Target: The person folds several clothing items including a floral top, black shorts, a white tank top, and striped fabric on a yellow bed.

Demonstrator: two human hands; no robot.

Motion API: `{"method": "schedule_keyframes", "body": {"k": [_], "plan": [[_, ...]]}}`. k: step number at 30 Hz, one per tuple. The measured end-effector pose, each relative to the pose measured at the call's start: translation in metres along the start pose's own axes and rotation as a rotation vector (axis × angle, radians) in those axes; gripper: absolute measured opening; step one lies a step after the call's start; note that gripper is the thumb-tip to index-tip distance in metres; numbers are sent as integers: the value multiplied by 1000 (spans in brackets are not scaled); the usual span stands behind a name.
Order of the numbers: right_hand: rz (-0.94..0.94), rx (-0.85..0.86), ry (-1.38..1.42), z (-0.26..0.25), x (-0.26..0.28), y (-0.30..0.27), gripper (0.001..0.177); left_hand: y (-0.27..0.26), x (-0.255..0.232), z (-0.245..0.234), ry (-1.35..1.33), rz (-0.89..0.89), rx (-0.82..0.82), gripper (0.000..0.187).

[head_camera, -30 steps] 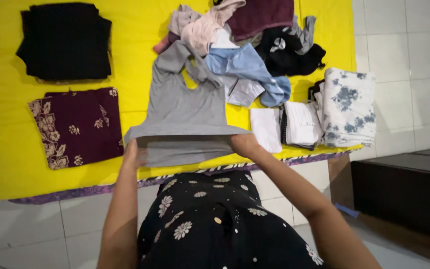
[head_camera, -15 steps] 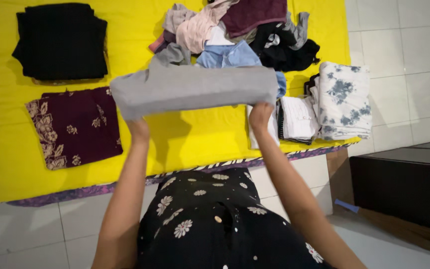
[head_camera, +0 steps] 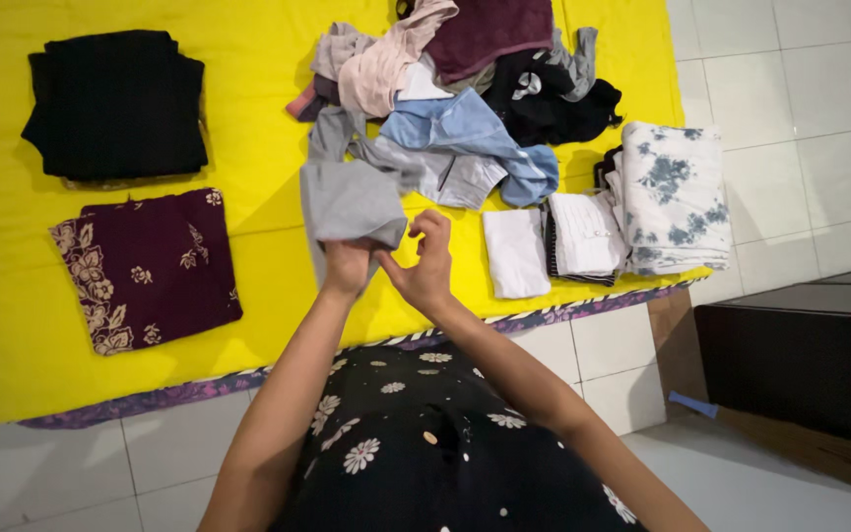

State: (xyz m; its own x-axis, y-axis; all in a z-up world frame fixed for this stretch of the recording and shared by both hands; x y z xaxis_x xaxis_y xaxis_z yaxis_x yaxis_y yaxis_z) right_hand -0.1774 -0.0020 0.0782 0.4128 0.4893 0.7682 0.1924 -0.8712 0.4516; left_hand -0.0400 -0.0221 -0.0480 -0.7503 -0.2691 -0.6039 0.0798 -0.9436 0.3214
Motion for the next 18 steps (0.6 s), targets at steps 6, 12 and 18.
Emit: {"method": "schedule_keyframes", "body": {"k": [6,12,18], "plan": [[24,113,-46,21,-34,19,40,3,9,-16,116,-145,45,99],[258,41,68,-53,-121,63,32,31,-76,-73,1566,-148,39,44],[23,-84,-785,-192,-125,124,35,59,-162,-68,2104,-552,331,46]]}}
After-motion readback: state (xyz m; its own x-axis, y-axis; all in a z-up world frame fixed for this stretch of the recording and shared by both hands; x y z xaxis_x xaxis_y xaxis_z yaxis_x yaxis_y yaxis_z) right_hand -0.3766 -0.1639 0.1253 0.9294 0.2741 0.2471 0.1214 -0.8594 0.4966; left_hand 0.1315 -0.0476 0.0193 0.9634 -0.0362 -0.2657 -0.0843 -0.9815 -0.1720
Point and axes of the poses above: each hand's wrist, its own y-axis towards the middle knuckle, its own z-axis out of the palm, x = y × z, the point moved 5 cm from there along y, towards the middle knuckle, and after that the axes turned 7 degrees about x, right-handed, at the moved point
